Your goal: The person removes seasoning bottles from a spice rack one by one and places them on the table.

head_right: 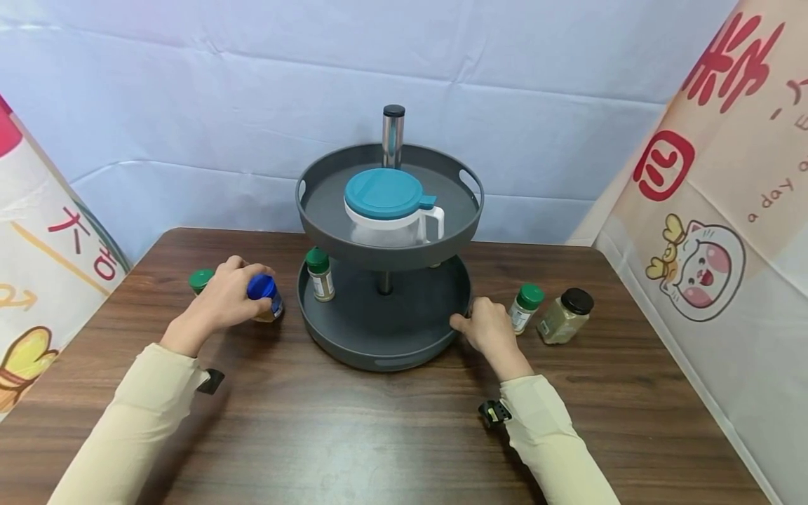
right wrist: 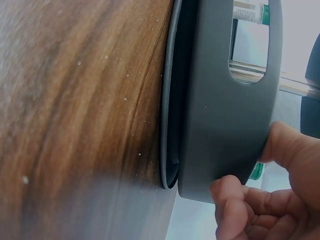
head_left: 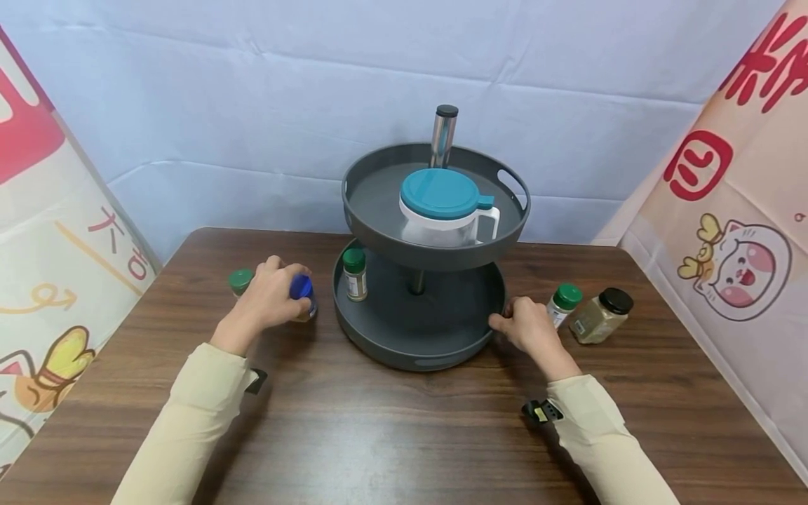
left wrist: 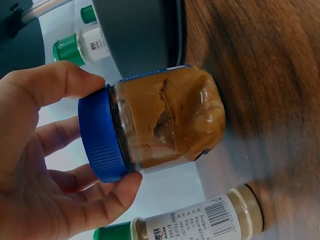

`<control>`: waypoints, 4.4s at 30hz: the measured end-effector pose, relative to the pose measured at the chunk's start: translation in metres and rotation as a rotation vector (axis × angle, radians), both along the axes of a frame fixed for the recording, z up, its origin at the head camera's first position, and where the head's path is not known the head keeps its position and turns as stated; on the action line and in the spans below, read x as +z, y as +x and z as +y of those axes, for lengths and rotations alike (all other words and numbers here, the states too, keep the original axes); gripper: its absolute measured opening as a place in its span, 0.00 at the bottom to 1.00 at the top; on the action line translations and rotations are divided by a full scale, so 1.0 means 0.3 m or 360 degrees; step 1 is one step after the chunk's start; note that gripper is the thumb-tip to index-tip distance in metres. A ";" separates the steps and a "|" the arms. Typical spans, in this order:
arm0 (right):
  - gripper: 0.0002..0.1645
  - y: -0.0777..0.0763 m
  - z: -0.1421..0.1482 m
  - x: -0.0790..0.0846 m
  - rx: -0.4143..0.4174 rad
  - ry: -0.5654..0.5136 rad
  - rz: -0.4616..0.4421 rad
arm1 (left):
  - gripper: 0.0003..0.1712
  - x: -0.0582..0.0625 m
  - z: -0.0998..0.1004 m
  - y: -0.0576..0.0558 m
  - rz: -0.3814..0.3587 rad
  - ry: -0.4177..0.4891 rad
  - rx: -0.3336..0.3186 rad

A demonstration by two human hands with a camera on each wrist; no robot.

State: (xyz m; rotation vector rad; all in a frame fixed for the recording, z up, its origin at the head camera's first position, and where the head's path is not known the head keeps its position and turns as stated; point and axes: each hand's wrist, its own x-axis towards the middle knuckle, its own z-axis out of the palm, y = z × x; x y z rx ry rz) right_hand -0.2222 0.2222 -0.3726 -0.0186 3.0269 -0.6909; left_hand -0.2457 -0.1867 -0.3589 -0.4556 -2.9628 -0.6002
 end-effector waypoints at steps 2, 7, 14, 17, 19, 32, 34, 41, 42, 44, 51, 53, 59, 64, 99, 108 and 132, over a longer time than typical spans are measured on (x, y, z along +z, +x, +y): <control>0.19 0.001 -0.001 0.000 0.0003 -0.0003 -0.0002 | 0.28 -0.003 0.000 -0.006 -0.0010 -0.0009 0.0009; 0.19 0.004 -0.004 -0.002 0.0001 -0.0004 -0.0004 | 0.28 -0.007 0.000 -0.014 -0.0015 -0.0016 0.0025; 0.19 0.005 -0.007 -0.003 -0.0001 -0.0019 -0.0006 | 0.28 -0.004 -0.004 -0.017 -0.0028 -0.0040 0.0026; 0.19 0.004 -0.007 -0.005 -0.0002 -0.0020 -0.0007 | 0.28 -0.003 -0.007 -0.017 -0.0039 -0.0045 0.0033; 0.19 0.004 -0.007 -0.005 -0.0002 -0.0020 -0.0007 | 0.28 -0.004 -0.010 -0.019 -0.0048 -0.0045 0.0033; 0.20 0.003 0.000 -0.005 -0.0007 -0.0016 -0.0010 | 0.29 -0.013 -0.006 -0.027 -0.0067 -0.0035 0.0030; 0.20 0.003 -0.001 -0.006 -0.0009 -0.0016 -0.0011 | 0.29 -0.014 -0.006 -0.027 -0.0066 -0.0034 0.0030; 0.21 0.005 -0.001 -0.006 -0.0013 -0.0021 -0.0018 | 0.29 -0.011 -0.005 -0.025 -0.0065 -0.0035 0.0019; 0.21 0.006 -0.001 -0.006 -0.0012 -0.0023 -0.0019 | 0.29 -0.011 -0.005 -0.025 -0.0065 -0.0037 0.0018; 0.21 0.007 -0.001 -0.006 -0.0011 -0.0024 -0.0019 | 0.29 -0.010 -0.005 -0.023 -0.0065 -0.0046 0.0018; 0.21 0.012 0.002 -0.002 0.0008 -0.0024 0.0006 | 0.29 -0.004 -0.002 -0.017 -0.0070 -0.0080 0.0019; 0.21 0.014 0.004 0.002 0.0023 -0.0017 0.0020 | 0.29 -0.003 -0.001 -0.016 -0.0065 -0.0092 0.0022; 0.22 0.027 0.006 0.021 0.0103 0.0042 0.0010 | 0.29 0.004 0.006 -0.007 -0.0048 -0.0118 0.0022; 0.22 0.046 0.004 0.049 0.0168 0.0119 -0.0084 | 0.29 0.019 0.012 0.008 -0.0011 -0.0140 -0.0009; 0.23 0.165 -0.188 0.099 0.0674 0.0291 0.0264 | 0.25 0.071 0.033 0.154 0.0236 -0.0164 -0.0374; 0.20 0.173 -0.262 0.064 0.0831 0.0217 0.0443 | 0.24 0.028 0.012 0.160 0.0117 -0.0133 -0.0395; 0.07 0.180 -0.327 -0.007 0.0999 0.0140 0.0816 | 0.26 -0.048 0.001 0.151 -0.0129 -0.0150 -0.0304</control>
